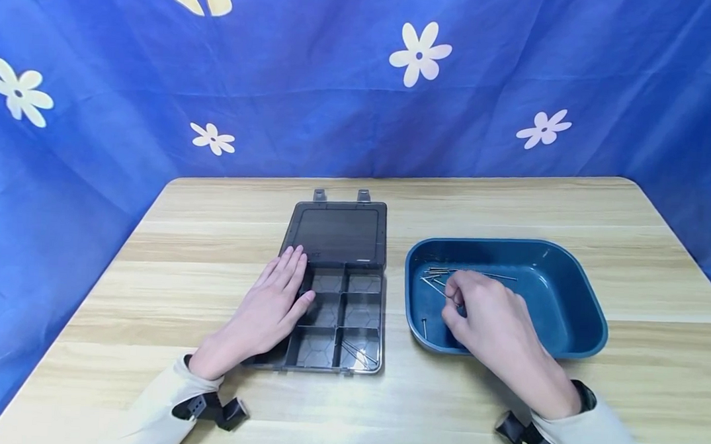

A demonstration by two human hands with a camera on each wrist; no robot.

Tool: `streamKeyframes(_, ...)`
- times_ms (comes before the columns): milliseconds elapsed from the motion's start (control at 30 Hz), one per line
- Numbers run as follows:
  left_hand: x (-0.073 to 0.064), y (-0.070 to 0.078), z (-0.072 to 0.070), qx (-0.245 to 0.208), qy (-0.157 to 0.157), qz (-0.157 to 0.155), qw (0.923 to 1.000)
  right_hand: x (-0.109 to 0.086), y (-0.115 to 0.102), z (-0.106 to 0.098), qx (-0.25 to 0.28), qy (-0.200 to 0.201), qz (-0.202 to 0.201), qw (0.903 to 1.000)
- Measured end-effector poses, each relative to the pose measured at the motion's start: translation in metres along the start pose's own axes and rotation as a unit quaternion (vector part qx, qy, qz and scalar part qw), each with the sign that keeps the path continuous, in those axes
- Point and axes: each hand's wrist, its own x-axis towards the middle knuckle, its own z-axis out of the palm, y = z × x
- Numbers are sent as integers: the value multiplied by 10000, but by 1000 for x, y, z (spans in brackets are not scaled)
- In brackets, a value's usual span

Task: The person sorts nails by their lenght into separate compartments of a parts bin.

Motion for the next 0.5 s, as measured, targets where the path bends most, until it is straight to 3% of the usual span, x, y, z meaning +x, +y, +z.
streamKeyframes(267, -2, 0, 0, -27, 15, -42, 10000, -5, -16, -3, 75, 87, -240, 9996)
streamKeyframes(500, -1, 0, 2, 26, 78, 2, 10000, -11, -38, 5, 179, -18, -747, 9970)
